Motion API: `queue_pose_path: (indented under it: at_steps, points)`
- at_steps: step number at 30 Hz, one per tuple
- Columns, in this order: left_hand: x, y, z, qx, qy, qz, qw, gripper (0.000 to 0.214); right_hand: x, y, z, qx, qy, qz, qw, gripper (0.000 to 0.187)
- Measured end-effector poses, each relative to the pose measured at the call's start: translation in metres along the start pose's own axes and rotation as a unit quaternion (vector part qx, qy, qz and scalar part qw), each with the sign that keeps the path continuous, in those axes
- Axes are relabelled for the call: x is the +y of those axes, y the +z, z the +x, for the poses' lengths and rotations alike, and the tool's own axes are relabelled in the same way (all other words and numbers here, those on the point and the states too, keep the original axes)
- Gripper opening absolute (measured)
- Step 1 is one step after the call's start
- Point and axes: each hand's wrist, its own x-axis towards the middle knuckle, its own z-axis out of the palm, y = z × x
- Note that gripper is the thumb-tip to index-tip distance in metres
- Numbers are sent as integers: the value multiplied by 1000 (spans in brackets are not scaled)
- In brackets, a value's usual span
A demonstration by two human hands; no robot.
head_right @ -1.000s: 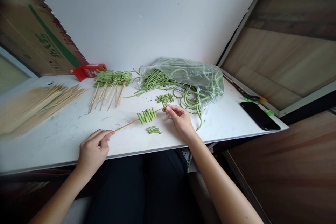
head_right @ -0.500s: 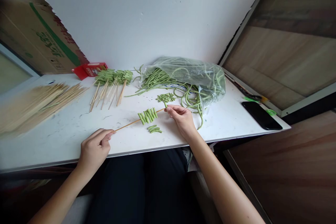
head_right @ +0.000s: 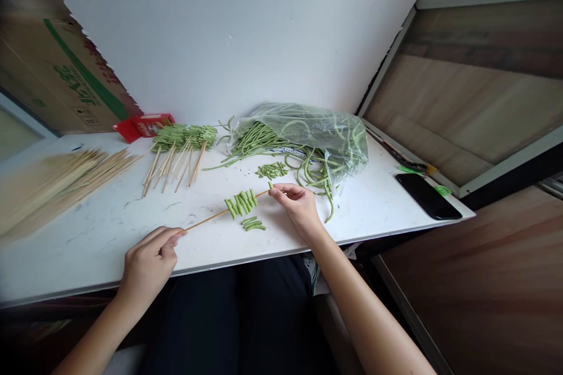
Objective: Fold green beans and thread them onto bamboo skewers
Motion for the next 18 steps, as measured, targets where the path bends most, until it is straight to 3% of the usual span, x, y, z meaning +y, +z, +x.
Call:
queue_pose_path:
  at_steps: [7,18]
  points:
    - [-2,1,0,2,-2,-1,1000,36,-3,1,-2,-1,6,-13,1000,33]
    - [2,1,5,19,1,-42,999,34,-12,10,-3,-22,65,70,995,33]
